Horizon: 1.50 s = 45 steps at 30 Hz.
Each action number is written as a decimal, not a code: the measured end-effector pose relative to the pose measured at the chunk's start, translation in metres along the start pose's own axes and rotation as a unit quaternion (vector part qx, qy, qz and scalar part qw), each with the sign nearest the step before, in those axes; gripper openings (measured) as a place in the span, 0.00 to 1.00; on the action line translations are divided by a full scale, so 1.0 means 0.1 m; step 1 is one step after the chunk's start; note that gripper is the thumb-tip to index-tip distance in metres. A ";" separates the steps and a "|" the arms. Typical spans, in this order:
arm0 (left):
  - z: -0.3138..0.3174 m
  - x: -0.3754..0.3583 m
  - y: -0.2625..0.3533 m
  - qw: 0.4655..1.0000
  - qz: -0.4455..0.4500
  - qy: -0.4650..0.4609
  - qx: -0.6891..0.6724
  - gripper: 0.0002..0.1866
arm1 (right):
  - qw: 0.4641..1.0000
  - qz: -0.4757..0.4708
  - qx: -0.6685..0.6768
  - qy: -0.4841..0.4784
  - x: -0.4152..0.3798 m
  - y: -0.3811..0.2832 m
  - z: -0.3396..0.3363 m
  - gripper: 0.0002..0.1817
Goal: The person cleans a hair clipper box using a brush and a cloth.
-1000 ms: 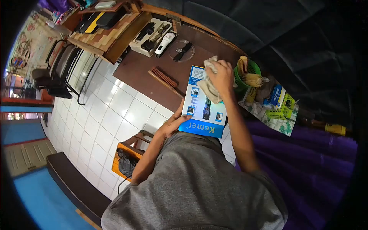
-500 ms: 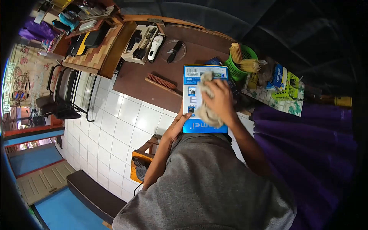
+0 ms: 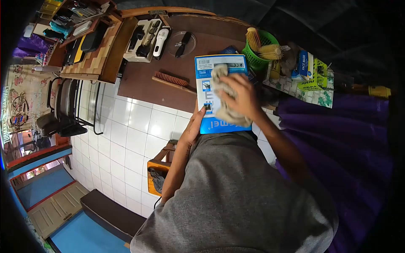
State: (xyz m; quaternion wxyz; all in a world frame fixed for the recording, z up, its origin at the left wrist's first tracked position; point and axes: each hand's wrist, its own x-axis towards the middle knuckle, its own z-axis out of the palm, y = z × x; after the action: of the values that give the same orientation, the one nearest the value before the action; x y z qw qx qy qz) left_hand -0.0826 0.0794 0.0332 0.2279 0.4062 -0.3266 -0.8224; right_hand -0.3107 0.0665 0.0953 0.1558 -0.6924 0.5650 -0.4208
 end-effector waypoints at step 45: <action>0.00 0.11 0.08 0.999 0.010 0.023 0.048 0.34 | 0.989 0.130 -0.018 0.072 0.29 0.49 0.03 0.30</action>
State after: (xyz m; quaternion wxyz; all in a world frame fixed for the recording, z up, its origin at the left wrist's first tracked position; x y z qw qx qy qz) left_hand -0.0876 0.0668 0.0336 0.2234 0.4321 -0.3647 -0.7939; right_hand -0.3395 0.0239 0.0713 0.1555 -0.5837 0.6676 -0.4352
